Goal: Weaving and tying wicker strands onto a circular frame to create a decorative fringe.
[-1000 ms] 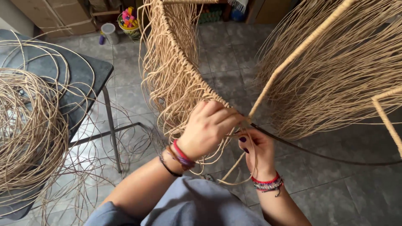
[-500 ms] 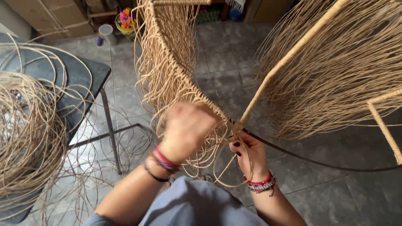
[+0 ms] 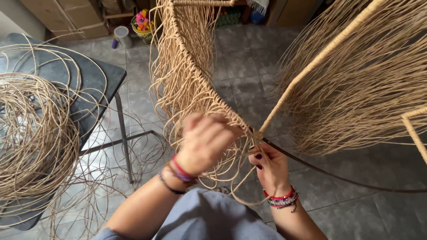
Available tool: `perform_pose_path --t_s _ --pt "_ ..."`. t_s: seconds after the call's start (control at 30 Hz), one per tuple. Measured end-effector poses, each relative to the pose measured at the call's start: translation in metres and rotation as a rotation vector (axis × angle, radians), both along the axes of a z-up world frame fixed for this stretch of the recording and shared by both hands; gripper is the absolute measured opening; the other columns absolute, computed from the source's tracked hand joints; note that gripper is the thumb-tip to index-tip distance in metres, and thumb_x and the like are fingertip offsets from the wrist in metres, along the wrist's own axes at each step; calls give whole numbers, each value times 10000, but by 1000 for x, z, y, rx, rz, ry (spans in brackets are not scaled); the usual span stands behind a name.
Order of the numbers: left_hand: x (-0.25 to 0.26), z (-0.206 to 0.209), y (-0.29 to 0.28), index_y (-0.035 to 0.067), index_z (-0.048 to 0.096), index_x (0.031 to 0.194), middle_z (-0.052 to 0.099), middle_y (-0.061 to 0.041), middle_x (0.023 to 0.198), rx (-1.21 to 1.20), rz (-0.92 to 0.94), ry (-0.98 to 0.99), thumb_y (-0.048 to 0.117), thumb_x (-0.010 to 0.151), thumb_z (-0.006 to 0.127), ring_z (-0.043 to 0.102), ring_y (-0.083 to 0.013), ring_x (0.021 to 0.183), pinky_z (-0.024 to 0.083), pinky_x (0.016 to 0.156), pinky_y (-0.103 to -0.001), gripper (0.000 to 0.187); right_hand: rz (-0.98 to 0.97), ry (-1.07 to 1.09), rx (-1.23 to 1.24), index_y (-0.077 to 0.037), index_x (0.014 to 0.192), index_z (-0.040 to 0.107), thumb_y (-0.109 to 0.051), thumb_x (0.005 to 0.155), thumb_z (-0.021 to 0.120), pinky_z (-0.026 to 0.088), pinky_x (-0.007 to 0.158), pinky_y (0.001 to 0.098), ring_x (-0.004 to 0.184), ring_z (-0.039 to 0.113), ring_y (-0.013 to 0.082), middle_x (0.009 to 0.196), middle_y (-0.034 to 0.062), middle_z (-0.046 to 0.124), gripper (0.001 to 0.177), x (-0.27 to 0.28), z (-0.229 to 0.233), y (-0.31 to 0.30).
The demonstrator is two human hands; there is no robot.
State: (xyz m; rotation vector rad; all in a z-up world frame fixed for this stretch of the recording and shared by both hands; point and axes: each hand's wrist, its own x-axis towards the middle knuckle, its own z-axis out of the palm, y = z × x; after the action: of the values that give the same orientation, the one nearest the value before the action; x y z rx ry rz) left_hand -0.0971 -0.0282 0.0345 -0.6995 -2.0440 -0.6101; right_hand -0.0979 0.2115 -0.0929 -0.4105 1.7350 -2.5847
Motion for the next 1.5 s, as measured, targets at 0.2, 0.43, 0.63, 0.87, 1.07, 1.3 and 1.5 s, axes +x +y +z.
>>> perform_pose_path --t_s 0.2,0.43,0.63,0.87,1.07,1.3,1.5 --pt "4 22 -7 181 689 1157 690 -55 1168 -114 -12 -108 247 1055 585 622 -292 1241 455 1019 -465 160 19 -30 23 113 925 681 61 898 671 430 619 314 683 527 140 670 103 540 60 -1 -1 -8" --pt "-7 -1 14 149 699 985 659 -31 937 34 -104 43 275 1084 512 684 -243 1082 477 992 -444 246 50 71 34 66 895 642 24 972 617 356 605 274 647 342 81 676 58 476 91 -1 17 -16" --pt "24 -14 -71 140 709 881 600 -90 780 -71 383 45 118 1025 531 615 -336 715 489 707 -456 230 66 -28 -91 94 944 680 38 911 675 328 529 266 528 326 95 589 53 439 65 -8 10 -9" --pt "12 -4 12 217 702 1041 694 -67 1170 -135 265 -163 180 935 690 554 -336 1304 348 1066 -561 114 135 19 -25 84 899 658 24 927 646 317 532 282 549 334 92 626 62 477 67 -11 17 -19" --pt "20 -29 -52 196 715 1130 655 -84 1017 -132 403 -106 91 918 547 619 -344 1051 467 859 -500 291 111 -4 -59 82 954 673 -1 924 679 332 535 264 536 361 86 650 76 510 89 -17 -1 0" --pt "8 -29 12 312 734 1180 645 55 1206 -293 412 -233 52 847 655 535 -326 1264 184 1130 -711 430 171 -7 -73 91 907 633 57 901 655 322 541 278 546 331 111 655 70 438 41 -12 16 -7" --pt "25 -37 -35 64 707 1223 739 -82 1232 93 184 -292 -70 986 531 688 -257 1162 472 1093 -435 324 250 -58 -13 5 1018 690 -273 961 714 216 584 287 563 314 115 617 -7 330 285 -12 28 0"
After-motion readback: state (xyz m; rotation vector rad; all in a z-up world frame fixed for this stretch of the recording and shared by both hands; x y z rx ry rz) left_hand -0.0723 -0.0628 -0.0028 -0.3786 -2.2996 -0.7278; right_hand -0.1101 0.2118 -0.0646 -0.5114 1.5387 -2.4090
